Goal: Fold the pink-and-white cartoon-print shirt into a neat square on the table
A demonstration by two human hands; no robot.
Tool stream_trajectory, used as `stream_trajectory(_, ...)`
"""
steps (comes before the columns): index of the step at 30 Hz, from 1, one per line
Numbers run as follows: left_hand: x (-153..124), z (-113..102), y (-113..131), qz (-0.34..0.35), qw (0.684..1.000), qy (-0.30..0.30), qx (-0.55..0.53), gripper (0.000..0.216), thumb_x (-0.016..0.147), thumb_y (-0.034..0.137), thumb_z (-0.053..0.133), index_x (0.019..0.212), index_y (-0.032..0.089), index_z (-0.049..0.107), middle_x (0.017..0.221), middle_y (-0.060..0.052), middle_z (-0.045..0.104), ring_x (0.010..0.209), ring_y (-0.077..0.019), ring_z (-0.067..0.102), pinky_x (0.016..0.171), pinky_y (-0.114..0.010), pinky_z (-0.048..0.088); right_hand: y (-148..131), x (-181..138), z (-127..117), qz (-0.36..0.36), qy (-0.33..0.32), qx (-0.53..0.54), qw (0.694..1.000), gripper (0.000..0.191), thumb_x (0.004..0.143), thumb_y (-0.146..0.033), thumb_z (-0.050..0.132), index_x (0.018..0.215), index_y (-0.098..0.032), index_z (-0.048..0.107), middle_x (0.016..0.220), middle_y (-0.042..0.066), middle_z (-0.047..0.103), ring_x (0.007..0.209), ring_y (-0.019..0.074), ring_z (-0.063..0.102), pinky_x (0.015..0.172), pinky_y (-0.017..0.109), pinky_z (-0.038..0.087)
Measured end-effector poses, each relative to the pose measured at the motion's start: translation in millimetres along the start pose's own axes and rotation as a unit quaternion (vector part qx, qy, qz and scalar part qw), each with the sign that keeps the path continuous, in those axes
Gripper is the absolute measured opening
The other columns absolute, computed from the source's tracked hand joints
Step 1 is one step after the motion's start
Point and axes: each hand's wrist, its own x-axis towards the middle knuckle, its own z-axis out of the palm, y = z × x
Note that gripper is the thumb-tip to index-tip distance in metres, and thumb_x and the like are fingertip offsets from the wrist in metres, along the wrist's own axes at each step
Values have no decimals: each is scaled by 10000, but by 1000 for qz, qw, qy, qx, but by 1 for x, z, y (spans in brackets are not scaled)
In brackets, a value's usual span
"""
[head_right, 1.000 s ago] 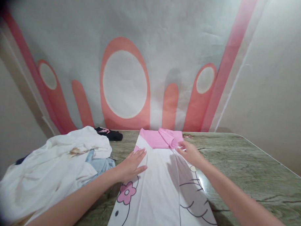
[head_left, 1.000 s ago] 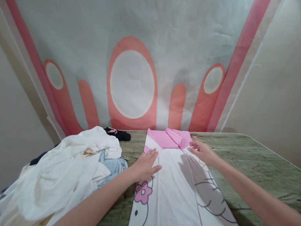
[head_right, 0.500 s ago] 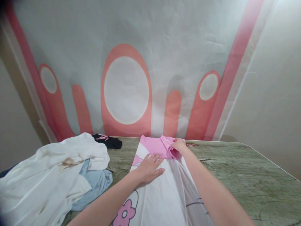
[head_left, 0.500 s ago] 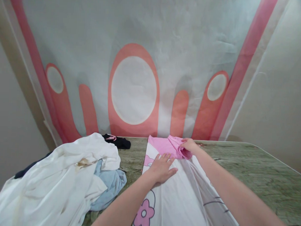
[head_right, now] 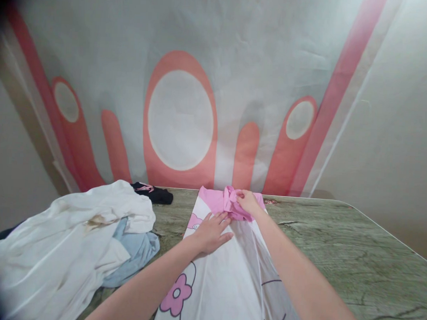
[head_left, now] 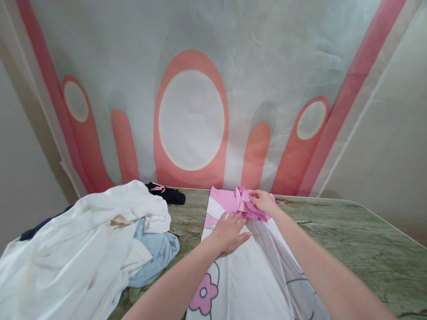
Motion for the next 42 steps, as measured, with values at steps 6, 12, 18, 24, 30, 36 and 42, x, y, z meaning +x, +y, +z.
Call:
stream_trajectory(6,14,-5,-2,-122,988,60,-68,344,879,348,407,1170,193,504,1159,-88,552,1089,-219,484,947,-330,333,10,-4,-3,-43,20,-85,995,253,707,-65,486,884,-137,653,923,54,686,855,157,621,801,285,479)
stream_trajectory(12,54,-9,-14,-230,967,50,-103,271,815,288,485,1031,168,598,1049,-98,613,997,-213,552,839,-271,398,25,-5,-33,-28,61,-184,981,334,764,-75,415,1009,-112,639,1015,112,669,938,184,612,862,307,441)
stream_trajectory(18,82,0,-12,-282,954,30,-97,261,768,397,536,863,186,655,947,-98,660,899,-247,605,758,-309,423,39,-23,-38,-55,39,-281,957,315,798,-99,422,1001,-146,658,1076,98,651,1033,198,567,925,293,375)
stream_trajectory(24,73,7,-12,-274,957,27,-93,142,733,278,560,819,224,660,909,-35,679,873,-201,612,728,-257,418,47,-29,-32,-81,39,-338,937,335,846,-139,397,1103,-122,611,1220,123,560,1148,194,472,1004,316,285)
stream_trajectory(30,75,5,-19,-293,952,35,-84,258,799,373,509,971,210,611,1006,-48,657,913,-190,599,731,-246,416,47,-29,-32,-87,39,-361,928,337,859,-148,385,1111,-116,606,1220,123,556,1146,193,468,999,302,282)
stream_trajectory(36,86,2,-19,-314,946,9,-77,228,715,441,600,762,224,650,861,-36,689,843,-215,621,729,-274,416,44,-33,-33,-99,40,-381,919,335,869,-163,376,1107,-116,607,1199,117,573,1133,184,475,990,291,285)
stream_trajectory(42,73,5,-19,-298,953,21,-53,167,750,371,541,777,245,646,883,-23,687,889,-217,604,824,-325,376,42,-36,-34,-101,41,-391,914,339,873,-169,372,1123,-120,596,1222,114,556,1155,190,450,998,299,263)
